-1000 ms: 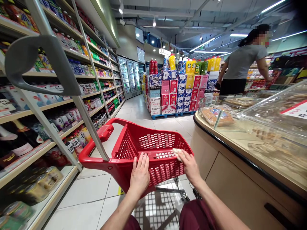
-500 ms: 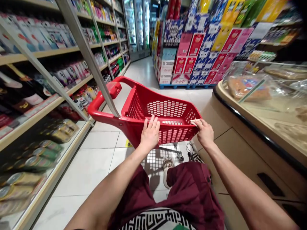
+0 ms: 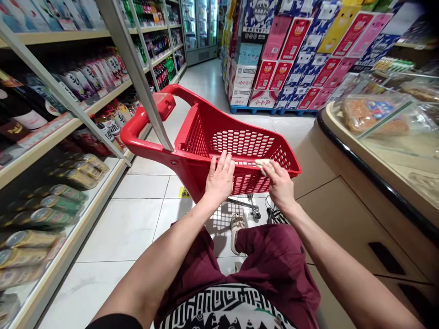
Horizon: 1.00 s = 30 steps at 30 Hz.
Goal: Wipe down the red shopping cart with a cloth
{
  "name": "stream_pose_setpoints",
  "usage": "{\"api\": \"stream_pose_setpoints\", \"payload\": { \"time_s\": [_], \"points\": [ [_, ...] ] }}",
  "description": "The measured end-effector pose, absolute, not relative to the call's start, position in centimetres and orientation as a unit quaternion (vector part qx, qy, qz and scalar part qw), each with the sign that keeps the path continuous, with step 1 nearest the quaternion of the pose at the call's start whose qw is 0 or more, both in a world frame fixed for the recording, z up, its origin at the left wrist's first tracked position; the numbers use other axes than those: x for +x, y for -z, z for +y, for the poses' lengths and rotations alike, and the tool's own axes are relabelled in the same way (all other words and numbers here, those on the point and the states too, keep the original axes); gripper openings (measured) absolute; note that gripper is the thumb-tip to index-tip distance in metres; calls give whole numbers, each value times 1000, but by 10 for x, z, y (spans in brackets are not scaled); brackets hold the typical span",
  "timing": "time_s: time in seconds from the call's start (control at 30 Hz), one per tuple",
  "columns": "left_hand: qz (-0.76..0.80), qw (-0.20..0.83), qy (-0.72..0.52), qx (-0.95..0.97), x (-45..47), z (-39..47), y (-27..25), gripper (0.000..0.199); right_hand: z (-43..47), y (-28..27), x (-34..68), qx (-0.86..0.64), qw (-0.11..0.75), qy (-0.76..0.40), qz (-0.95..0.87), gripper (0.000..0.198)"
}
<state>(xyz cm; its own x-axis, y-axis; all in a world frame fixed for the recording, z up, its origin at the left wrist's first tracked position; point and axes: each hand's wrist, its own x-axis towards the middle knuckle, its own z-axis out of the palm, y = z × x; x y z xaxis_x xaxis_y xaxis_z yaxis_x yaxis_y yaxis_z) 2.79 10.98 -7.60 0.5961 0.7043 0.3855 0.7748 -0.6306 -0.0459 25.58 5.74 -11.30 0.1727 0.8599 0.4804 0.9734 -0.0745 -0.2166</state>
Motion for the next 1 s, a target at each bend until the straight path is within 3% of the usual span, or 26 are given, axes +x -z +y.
{"api": "stream_pose_setpoints", "payload": {
  "time_s": [0.27,0.43,0.63,0.8,1.0],
  "points": [
    [-419,122,157,-886,26,108,76,53,59,117,257,-752,290,148,-573,40],
    [-423,129,147,-885,24,104,77,57,62,122,237,-649,317,147,-676,38],
    [-432,158,138,-877,23,99,81,58,55,126,254,-717,353,177,-574,38],
    [-432,170,133,-876,21,98,81,61,61,123,228,-626,334,154,-687,40],
    [-433,183,129,-873,23,96,80,64,61,123,245,-702,351,170,-596,43]
  ]
}}
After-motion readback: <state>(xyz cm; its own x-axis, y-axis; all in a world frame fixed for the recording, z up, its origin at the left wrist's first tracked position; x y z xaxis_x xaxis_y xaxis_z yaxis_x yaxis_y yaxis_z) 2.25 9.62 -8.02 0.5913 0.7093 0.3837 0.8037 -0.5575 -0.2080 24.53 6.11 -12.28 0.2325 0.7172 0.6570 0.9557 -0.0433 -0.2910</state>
